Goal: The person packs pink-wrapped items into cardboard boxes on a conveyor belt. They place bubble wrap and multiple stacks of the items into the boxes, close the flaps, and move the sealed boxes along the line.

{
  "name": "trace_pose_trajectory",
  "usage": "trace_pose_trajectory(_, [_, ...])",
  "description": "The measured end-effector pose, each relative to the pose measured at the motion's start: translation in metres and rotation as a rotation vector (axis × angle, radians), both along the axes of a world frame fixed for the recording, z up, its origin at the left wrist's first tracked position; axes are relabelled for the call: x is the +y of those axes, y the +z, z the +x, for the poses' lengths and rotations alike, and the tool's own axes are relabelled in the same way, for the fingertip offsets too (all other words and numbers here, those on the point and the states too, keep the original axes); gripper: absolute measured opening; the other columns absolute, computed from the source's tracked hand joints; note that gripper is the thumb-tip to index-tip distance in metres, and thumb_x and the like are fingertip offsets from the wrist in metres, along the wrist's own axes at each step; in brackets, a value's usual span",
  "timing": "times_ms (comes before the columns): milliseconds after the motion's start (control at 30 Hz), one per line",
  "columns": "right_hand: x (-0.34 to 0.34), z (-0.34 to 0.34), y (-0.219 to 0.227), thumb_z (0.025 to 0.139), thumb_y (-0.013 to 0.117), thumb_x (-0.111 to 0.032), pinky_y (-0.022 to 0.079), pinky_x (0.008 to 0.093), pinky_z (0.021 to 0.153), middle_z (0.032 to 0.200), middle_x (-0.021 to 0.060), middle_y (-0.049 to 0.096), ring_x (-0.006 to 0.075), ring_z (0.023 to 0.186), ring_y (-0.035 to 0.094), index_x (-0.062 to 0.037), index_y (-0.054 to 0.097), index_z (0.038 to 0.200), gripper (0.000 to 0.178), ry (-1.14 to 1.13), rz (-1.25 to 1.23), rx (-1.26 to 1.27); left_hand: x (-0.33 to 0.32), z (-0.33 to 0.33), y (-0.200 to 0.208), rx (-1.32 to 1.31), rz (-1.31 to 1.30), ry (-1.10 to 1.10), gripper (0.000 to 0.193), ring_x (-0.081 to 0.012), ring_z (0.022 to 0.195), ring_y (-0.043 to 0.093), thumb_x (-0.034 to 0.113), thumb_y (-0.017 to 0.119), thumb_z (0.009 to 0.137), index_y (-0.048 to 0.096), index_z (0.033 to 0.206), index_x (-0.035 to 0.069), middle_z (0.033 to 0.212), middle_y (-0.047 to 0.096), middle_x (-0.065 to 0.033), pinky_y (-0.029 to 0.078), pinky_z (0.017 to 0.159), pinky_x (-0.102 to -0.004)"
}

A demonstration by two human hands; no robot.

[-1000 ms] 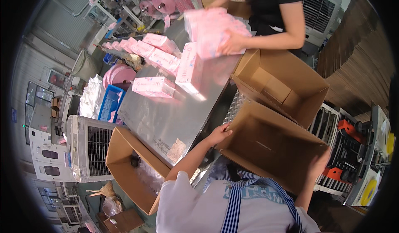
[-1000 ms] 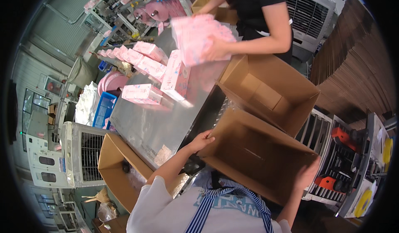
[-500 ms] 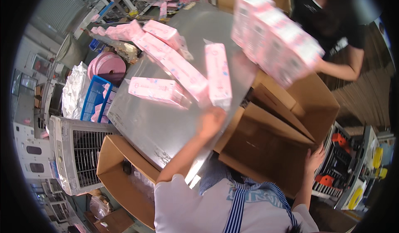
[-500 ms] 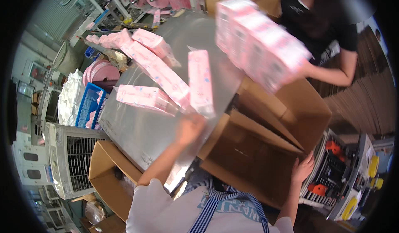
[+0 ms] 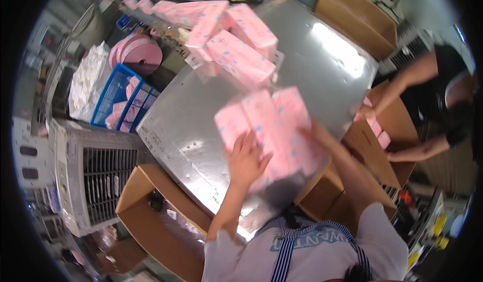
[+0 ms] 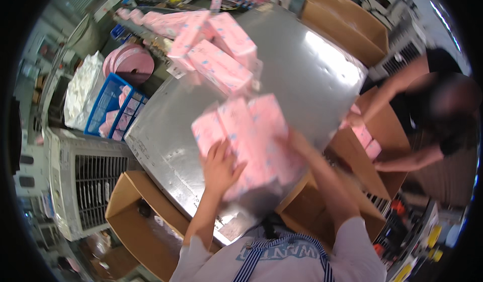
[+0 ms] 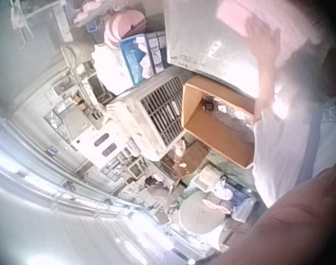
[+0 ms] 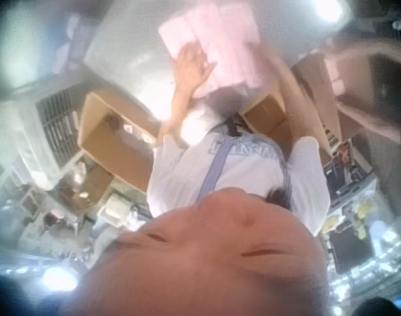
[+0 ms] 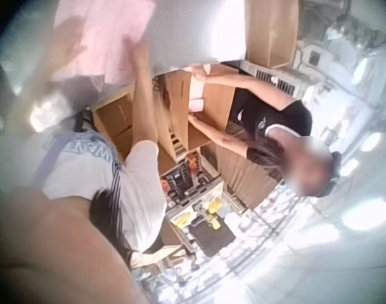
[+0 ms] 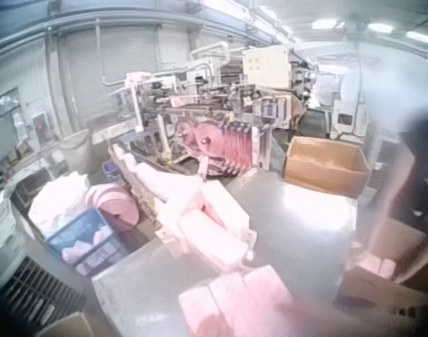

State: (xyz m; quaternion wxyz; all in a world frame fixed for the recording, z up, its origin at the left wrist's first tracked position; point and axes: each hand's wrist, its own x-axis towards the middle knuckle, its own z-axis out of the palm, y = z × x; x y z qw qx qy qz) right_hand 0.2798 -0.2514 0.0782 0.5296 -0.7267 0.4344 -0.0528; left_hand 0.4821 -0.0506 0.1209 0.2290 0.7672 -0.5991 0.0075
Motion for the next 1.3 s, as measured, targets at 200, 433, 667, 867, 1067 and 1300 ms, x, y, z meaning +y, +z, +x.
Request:
trace_pose_trajectory(200, [0.016, 0.146, 0.058, 0.079, 0.071, -0.034, 0.036, 0.045, 0.104, 0.136, 0.017, 0.047, 0.0357, 0.125, 0.044, -0.0027, 0.046, 0.134, 0.068, 0.499, -0.655, 0.028, 0.124, 0.022, 0.027, 0.058, 0.057, 0.368, 0.033, -0.0314, 0.119, 0.044, 0.039, 0.081, 0.064, 0.068, 0.081, 0.013, 0.132, 0.051, -0.0117, 0.033, 0.096, -0.0485])
trace_pose_trajectory(433, [-0.052, 0.179, 0.044, 0.077, 0.07, -0.042, 0.032, 0.0494, 0.106, 0.136, 0.0288, 0.038, 0.0436, 0.126, 0.038, -0.0024, 0.03, 0.143, 0.087, 0.445, -0.774, 0.308, 0.127, 0.021, 0.013, 0.3, -0.138, 0.824, 0.087, -0.0367, 0.13, 0.036, 0.028, 0.083, 0.069, 0.039, 0.14, 0.002, 0.141, 0.036, -0.0232, 0.026, 0.109, -0.0496])
trace_pose_trajectory(667, [-0.061, 0.173, 0.058, 0.085, 0.064, -0.035, 0.037, 0.0466, 0.1, 0.131, 0.0205, 0.045, 0.0395, 0.119, 0.045, -0.0023, 0.03, 0.143, 0.075, 0.644, -0.722, 0.067, 0.18, 0.03, -0.037, 1.56, -0.239, 0.954, 0.072, -0.0221, 0.117, 0.051, 0.024, 0.073, 0.085, 0.036, 0.138, -0.005, 0.129, 0.053, -0.0142, 0.04, 0.1, -0.034])
trace_pose_trajectory(867, [-0.158, 0.343, 0.05, 0.064, 0.081, -0.028, 0.036, 0.0473, 0.103, 0.141, 0.0108, 0.04, 0.0327, 0.128, 0.039, -0.0108, 0.035, 0.143, 0.093, 0.629, -1.186, 0.196, 0.179, 0.039, -0.036, 1.574, -0.252, 0.889, 0.071, -0.0211, 0.115, 0.052, 0.026, 0.074, 0.084, 0.038, 0.137, -0.005, 0.128, 0.053, -0.0129, 0.041, 0.099, -0.0334])
trace_pose_trajectory(1067, [-0.178, 0.3, 0.069, 0.063, 0.079, -0.026, 0.039, 0.0468, 0.1, 0.135, 0.0089, 0.046, 0.0321, 0.125, 0.042, -0.0127, 0.041, 0.137, 0.085, 0.873, -1.124, 0.372, 0.181, 0.044, -0.035, 1.621, -0.192, 0.873, 0.072, -0.0211, 0.116, 0.051, 0.029, 0.073, 0.084, 0.038, 0.137, -0.006, 0.129, 0.053, -0.0134, 0.04, 0.099, -0.0336])
trace_pose_trajectory(1300, [-0.158, 0.127, 0.088, 0.078, 0.054, -0.008, 0.043, 0.0441, 0.099, 0.134, 0.0123, 0.049, 0.0269, 0.125, 0.046, -0.0088, 0.062, 0.117, 0.04, 1.489, -1.274, -0.176, 0.186, 0.046, -0.037, 1.706, -0.168, 0.88, 0.07, -0.0225, 0.116, 0.052, 0.025, 0.072, 0.083, 0.039, 0.136, -0.007, 0.128, 0.054, -0.0144, 0.039, 0.1, -0.0349])
